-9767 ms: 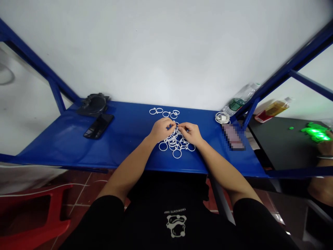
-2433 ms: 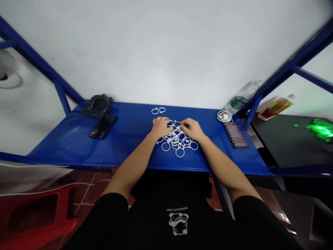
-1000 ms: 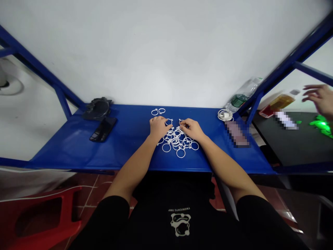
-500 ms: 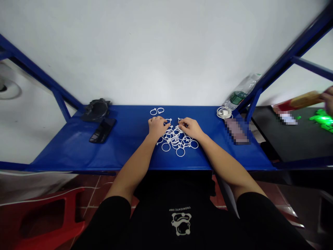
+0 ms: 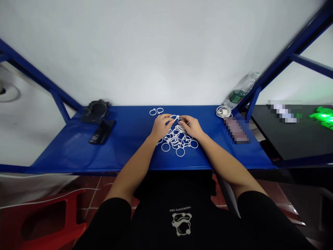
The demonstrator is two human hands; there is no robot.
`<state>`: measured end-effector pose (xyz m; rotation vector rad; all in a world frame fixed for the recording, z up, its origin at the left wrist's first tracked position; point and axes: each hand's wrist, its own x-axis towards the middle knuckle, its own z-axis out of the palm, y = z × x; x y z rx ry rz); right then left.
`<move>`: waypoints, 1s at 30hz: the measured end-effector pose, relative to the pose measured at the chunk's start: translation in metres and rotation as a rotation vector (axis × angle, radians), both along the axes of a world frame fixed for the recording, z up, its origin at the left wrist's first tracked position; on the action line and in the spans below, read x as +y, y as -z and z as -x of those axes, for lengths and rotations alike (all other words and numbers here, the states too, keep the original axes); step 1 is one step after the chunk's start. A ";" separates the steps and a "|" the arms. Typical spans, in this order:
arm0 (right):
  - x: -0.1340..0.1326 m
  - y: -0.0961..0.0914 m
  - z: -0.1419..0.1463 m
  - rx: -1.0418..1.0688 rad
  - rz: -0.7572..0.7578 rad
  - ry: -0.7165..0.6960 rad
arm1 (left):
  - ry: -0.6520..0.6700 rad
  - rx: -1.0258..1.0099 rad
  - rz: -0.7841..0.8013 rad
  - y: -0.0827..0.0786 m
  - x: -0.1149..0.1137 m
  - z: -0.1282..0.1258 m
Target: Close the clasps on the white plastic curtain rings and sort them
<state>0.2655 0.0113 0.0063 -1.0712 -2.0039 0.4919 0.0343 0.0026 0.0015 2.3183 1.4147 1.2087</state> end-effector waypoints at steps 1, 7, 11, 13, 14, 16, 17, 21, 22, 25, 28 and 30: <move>-0.001 -0.001 0.000 0.018 -0.004 0.013 | 0.037 0.002 -0.020 -0.001 -0.002 -0.001; -0.004 -0.003 0.001 0.074 -0.047 0.034 | 0.110 0.046 0.005 -0.002 -0.009 -0.006; -0.007 -0.007 0.002 0.070 -0.063 0.044 | 0.120 0.072 0.067 -0.009 -0.013 -0.008; -0.008 -0.010 0.001 0.062 -0.067 0.039 | 0.135 0.078 0.092 -0.011 -0.014 -0.008; -0.009 -0.011 0.001 0.059 -0.067 0.033 | 0.143 0.081 0.099 -0.012 -0.014 -0.008; -0.009 -0.012 0.000 0.064 -0.059 0.016 | 0.158 0.084 0.105 -0.012 -0.014 -0.008; -0.009 -0.013 0.000 0.074 -0.050 0.010 | 0.165 0.084 0.107 -0.011 -0.013 -0.008; -0.009 -0.011 0.001 0.110 -0.004 -0.004 | 0.190 0.074 0.120 -0.009 -0.011 -0.008; -0.009 -0.011 0.002 0.115 -0.005 0.001 | 0.187 0.070 0.120 -0.008 -0.010 -0.008; -0.009 -0.009 0.004 0.119 -0.061 0.040 | 0.126 0.060 0.092 -0.007 -0.005 -0.004; -0.008 -0.009 0.003 0.101 -0.120 0.063 | -0.063 0.059 0.069 -0.004 0.004 0.008; -0.008 -0.010 0.002 0.078 -0.129 0.052 | -0.231 0.084 0.099 -0.001 0.010 0.019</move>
